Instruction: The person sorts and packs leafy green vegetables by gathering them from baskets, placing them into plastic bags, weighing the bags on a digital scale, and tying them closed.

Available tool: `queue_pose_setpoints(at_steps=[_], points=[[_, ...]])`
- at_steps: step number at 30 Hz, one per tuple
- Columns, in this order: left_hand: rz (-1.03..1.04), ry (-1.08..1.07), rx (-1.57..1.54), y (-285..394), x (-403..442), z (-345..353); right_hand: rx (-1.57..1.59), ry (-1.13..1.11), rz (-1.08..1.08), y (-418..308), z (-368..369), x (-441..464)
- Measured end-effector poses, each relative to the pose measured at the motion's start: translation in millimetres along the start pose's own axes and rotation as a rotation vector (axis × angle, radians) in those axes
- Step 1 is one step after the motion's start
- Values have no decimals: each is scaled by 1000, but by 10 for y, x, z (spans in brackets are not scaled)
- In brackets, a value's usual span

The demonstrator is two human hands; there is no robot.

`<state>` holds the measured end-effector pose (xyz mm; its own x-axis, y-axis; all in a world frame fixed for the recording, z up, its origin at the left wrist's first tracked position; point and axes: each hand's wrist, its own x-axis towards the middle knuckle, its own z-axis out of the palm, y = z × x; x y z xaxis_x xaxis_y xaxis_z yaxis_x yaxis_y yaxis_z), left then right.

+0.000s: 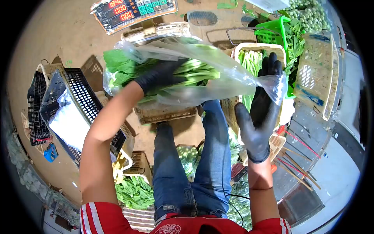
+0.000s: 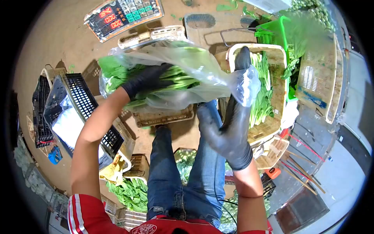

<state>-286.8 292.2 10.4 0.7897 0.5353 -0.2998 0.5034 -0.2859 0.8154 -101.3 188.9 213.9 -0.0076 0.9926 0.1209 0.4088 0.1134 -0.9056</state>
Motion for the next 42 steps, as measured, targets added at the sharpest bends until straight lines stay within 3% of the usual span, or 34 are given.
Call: queue_pose_setpoints(at_steps=[3,4,6,7,10,11,13,15,19,20,21,22,23,25,27,29,31,32,34,35,37,39,41,42], points=[[218,387,611,171,33,437,-121,5,16,-63,-37,-100],[45,213,434,98,86,490,-80,-3,19,-182,-53,-117],[34,76,276,-414,148,718,34,-25,19,-430,-125,-125],[-162,-174,-348,-558,224,753,61,14,7,-422,-146,-151],[101,-88,-32,-419,286,783,105,178,-6,-201,-206,-145],[483,402,306,-405,303,922,30,245,116,-129,-247,-138],[320,-65,68,208,-161,509,22,325,174,56,-336,19],[-88,-306,-390,509,-640,235,168,375,306,201,-489,171],[-229,-375,292,236,-1409,-43,71,419,247,686,-803,202],[-142,-202,362,60,-1644,55,203,451,295,740,-877,198],[-196,-295,495,72,-1791,28,331,482,354,783,-957,155],[-245,-392,631,109,-1891,-25,76,427,274,854,-1043,132],[-291,-493,767,121,-2018,-68,312,488,310,903,-1069,109],[-145,-75,894,-227,-2384,24,227,416,328,851,-1041,42],[-475,-144,875,349,-2351,-666,-44,313,231,674,-1026,31],[-907,-233,882,817,-2491,-1388,-65,329,240,428,-1109,23],[-837,-310,993,1032,-2850,-1695,-119,237,165,71,-1014,-59],[-733,-112,919,1016,-3041,-1786,-60,235,51,-20,-870,-61],[-612,182,778,952,-3231,-2030,-146,130,128,-22,-898,36],[-506,234,900,967,-3227,-2126,-240,55,152,-8,-970,138],[-731,194,802,1053,-3123,-2257,-140,52,127,-164,-976,239],[-717,242,881,1065,-3210,-2191,-14,135,-2,-317,-807,245],[-771,202,918,1130,-3260,-2084,-231,78,11,-123,-774,155],[-839,162,704,1163,-3197,-1943,-373,73,-56,-27,-706,146]])
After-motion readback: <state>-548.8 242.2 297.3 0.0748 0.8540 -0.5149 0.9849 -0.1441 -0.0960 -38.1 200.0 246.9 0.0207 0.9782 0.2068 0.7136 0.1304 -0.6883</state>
